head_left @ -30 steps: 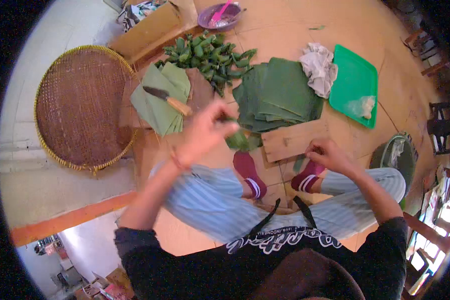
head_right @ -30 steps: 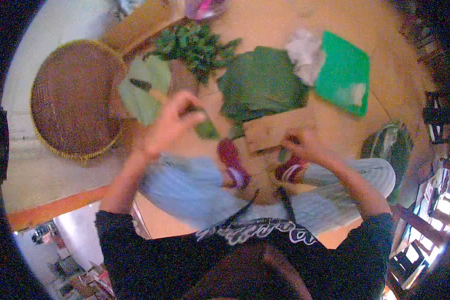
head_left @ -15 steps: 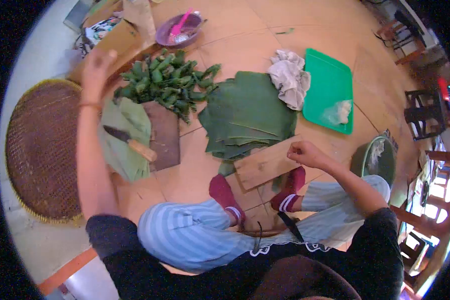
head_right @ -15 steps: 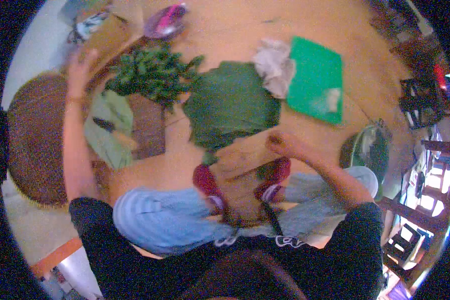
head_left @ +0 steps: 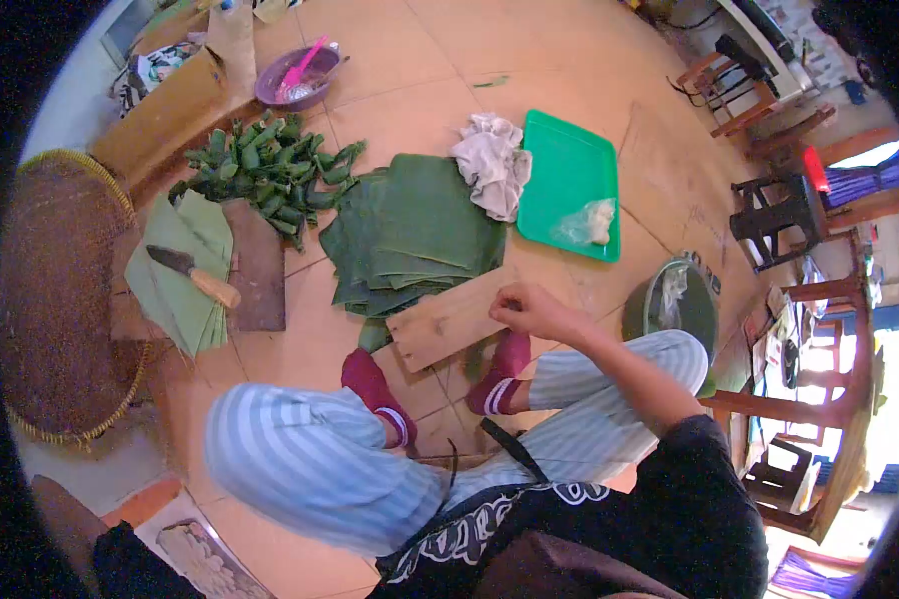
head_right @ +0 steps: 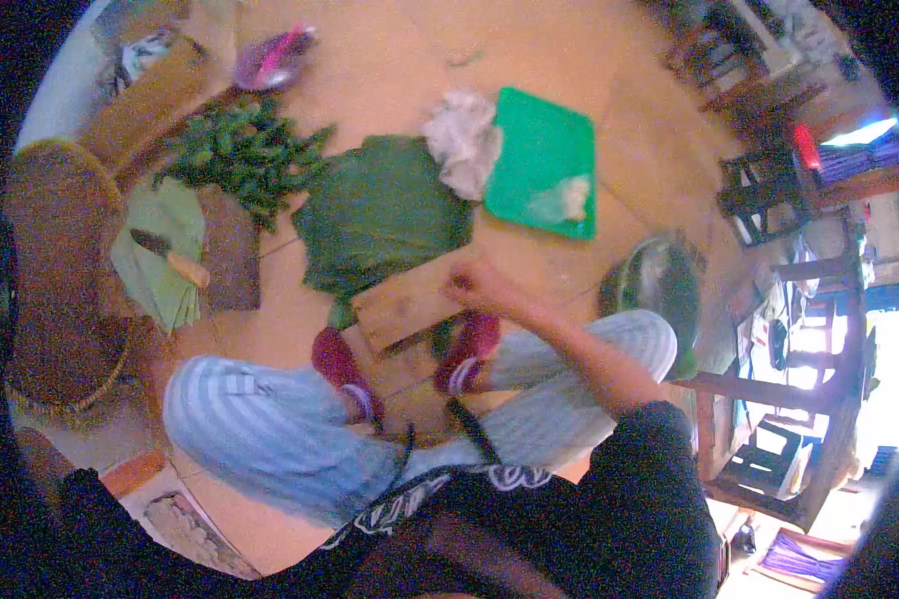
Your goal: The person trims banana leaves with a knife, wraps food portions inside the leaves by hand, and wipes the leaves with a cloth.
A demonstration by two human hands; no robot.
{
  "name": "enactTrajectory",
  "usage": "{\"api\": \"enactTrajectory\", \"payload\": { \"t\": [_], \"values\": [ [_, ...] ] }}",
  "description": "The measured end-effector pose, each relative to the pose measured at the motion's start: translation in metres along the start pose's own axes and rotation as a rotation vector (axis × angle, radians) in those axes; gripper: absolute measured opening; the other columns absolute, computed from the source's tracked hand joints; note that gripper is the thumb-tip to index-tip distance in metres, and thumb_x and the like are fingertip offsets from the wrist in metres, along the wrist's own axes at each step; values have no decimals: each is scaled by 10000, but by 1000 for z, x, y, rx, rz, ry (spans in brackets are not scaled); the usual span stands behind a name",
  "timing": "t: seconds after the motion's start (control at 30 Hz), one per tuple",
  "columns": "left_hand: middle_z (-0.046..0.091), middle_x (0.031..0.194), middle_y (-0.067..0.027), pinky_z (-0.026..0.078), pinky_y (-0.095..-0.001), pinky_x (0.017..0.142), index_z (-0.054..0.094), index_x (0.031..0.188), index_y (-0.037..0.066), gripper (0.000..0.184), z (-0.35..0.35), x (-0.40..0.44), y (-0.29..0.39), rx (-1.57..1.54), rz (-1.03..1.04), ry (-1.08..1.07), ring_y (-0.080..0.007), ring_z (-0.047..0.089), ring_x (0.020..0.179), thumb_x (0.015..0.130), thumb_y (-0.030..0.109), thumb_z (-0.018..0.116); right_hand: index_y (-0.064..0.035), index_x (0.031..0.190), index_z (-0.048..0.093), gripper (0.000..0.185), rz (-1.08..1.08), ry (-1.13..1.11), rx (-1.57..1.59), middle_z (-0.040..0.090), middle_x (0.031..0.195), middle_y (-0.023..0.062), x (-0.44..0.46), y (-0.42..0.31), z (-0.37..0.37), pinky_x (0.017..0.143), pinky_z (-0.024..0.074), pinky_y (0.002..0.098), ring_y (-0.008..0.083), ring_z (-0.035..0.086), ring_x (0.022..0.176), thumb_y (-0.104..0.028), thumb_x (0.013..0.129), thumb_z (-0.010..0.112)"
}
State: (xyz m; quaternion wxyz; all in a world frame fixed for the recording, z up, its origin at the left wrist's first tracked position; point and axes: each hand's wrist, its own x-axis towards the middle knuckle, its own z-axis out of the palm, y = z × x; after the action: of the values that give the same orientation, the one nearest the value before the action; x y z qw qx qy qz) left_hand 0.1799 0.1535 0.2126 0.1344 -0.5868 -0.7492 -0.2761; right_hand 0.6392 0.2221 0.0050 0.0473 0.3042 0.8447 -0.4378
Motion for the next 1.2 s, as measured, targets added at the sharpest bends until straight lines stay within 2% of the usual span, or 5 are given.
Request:
{"api": "enactTrajectory", "payload": {
  "t": [0.2, 0.33, 0.93, 1.03, 1.2],
  "values": [
    [580, 986, -113, 409, -335, 842, 571, 999, -12, 361, -4, -15, 16, -7, 13, 21, -223, 539, 929, 835, 303, 502, -26, 810, 602, 182, 67, 109, 72, 560, 648, 38, -54, -8, 4, 538, 434, 265, 111, 523, 577, -208, 806, 597],
    [580, 990, -111, 404, -335, 850, 570, 1000, -12, 352, -8, -21, 23, -7, 37, 45, -223, 539, 932, 838, 290, 493, -28, 826, 604, 176, -150, 227, 49, 556, 647, 21, -57, -23, -10, 537, 433, 264, 95, 514, 586, -201, 816, 580],
    [578, 1006, -102, 383, -337, 886, 564, 1002, -15, 314, -27, -24, 35, -129, 95, 152, -222, 539, 943, 848, 234, 451, -19, 841, 603, 239, 193, -24, -108, 606, 722, 127, 20, 49, -20, 594, 465, 346, 215, 588, 643, -241, 758, 568],
    [577, 1009, -100, 380, -337, 892, 563, 1003, -16, 309, -44, -27, 50, -193, 142, 271, -221, 539, 945, 850, 225, 444, -24, 828, 609, 212, 171, 302, -158, 603, 702, 132, 74, 87, -27, 595, 463, 367, 257, 582, 642, -218, 757, 560],
    [576, 1014, -98, 374, -337, 902, 562, 1003, -17, 301, -34, -45, 76, -468, 204, 514, -221, 539, 949, 853, 209, 432, -88, 1114, 510, 423, 190, 579, -288, 517, 1096, 197, 179, 135, -57, 824, 406, 405, 340, 493, 993, -302, 759, 597]
  ]
}}
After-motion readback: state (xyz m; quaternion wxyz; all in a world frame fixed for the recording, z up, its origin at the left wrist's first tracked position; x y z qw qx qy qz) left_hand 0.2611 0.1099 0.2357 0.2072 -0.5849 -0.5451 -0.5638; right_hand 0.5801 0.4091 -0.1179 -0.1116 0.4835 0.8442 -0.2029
